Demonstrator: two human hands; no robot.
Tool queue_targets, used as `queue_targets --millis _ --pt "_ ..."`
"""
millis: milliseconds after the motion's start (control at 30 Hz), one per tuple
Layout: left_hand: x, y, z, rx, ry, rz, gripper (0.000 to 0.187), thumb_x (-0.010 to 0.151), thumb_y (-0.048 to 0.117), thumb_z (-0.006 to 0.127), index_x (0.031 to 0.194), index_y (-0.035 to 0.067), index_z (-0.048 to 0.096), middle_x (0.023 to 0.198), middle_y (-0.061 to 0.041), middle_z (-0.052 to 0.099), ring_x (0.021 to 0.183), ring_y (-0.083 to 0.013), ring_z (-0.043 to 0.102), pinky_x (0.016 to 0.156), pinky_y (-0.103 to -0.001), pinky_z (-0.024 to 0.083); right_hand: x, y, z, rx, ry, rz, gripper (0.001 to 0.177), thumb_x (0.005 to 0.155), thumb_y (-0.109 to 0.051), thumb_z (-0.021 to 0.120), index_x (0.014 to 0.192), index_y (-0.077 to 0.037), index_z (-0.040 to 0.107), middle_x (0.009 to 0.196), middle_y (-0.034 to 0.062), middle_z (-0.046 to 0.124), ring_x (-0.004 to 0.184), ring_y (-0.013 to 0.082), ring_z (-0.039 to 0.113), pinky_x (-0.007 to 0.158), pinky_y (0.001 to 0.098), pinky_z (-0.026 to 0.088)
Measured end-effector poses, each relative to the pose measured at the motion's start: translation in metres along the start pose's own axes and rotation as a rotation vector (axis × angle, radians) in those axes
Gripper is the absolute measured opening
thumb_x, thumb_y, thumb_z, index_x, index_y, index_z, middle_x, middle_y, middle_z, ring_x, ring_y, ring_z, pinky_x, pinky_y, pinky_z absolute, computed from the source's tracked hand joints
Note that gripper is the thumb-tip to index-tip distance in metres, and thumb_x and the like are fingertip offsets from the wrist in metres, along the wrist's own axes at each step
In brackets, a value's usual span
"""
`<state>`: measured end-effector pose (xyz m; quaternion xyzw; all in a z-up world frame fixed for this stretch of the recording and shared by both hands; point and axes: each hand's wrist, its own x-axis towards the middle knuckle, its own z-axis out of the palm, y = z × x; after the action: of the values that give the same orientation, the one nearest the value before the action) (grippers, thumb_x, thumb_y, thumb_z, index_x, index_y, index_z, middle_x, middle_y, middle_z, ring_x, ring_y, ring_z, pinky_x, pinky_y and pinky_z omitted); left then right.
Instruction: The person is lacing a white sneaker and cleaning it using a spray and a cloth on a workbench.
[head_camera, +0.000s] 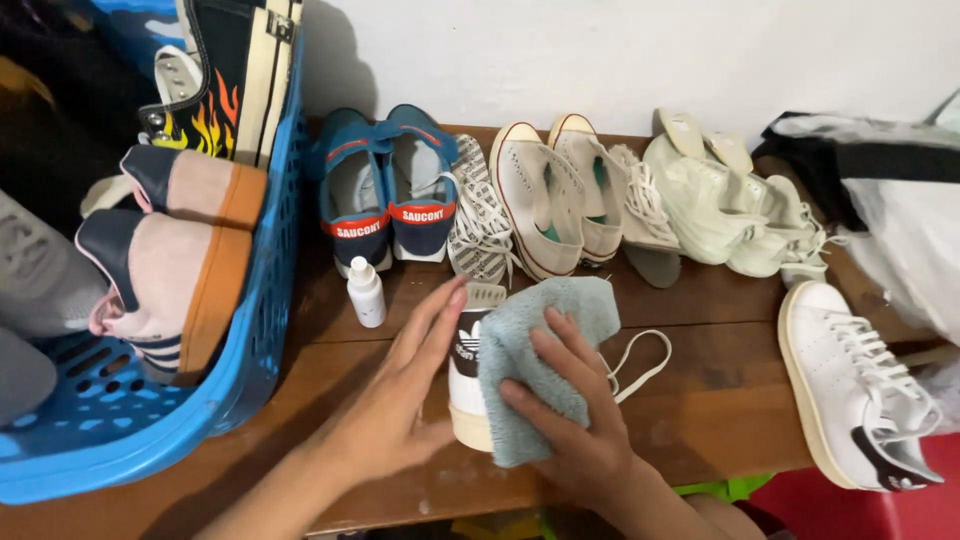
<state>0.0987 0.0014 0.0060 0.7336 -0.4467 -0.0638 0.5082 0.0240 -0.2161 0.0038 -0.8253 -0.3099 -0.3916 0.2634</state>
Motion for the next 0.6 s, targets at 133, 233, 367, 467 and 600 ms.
queue_targets --millis 133,233,367,467,600 --pt "-0.004 -0.025 0.010 0.120 -0.037 0.010 0.119 0.082 0.006 0.079 0.159 0.001 -0.011 0.172 -0.025 0.000 0.160 -0.0399 0.004 0.128 -0.045 0.015 0.007 0.010 -0.019 0.192 -0.227 -0.025 0.068 0.094 -0.060 0.056 0.067 -0.007 0.023 0.151 0.0269 0.044 0.146 0.0592 0.040 0.125 0.0778 0.031" --pt "0.005 -0.014 0.008 0.150 -0.043 0.057 0.112 0.082 0.006 0.075 0.157 -0.006 -0.007 0.170 -0.029 0.001 0.159 -0.0401 0.006 0.129 -0.046 0.012 -0.007 0.022 -0.028 0.302 -0.292 0.265 0.100 0.077 -0.069 0.071 0.149 -0.003 0.048 0.162 0.0265 0.035 0.156 0.0397 0.035 0.130 0.0550 0.028" --pt "0.012 0.002 -0.001 0.180 -0.043 0.131 0.091 0.089 0.018 0.069 0.153 -0.009 0.011 0.161 -0.031 0.024 0.156 -0.0440 0.021 0.127 -0.047 0.022 0.033 0.008 -0.034 -0.040 -0.266 -0.237 0.046 0.104 -0.045 0.059 0.130 -0.009 0.066 0.143 0.0181 0.056 0.132 0.0471 0.057 0.113 0.0618 0.053" --pt "0.017 0.012 -0.008 0.245 -0.125 0.113 0.090 0.081 0.010 0.064 0.154 -0.004 0.014 0.159 -0.026 0.029 0.147 -0.0435 0.036 0.117 -0.049 0.035 0.044 0.006 -0.034 0.030 -0.347 -0.097 0.064 0.088 -0.063 0.078 0.140 -0.028 0.063 0.165 0.0152 0.029 0.157 0.0582 0.017 0.130 0.0793 0.016" --pt "0.014 -0.002 -0.001 0.387 -0.152 0.104 0.097 0.072 0.002 0.070 0.153 -0.011 0.019 0.158 -0.029 0.028 0.142 -0.0472 0.041 0.111 -0.049 0.041 0.065 -0.022 -0.032 -0.137 -0.351 -0.277 0.024 0.104 -0.030 0.061 0.117 -0.012 0.070 0.139 0.0101 0.058 0.129 0.0503 0.047 0.109 0.0692 0.044"
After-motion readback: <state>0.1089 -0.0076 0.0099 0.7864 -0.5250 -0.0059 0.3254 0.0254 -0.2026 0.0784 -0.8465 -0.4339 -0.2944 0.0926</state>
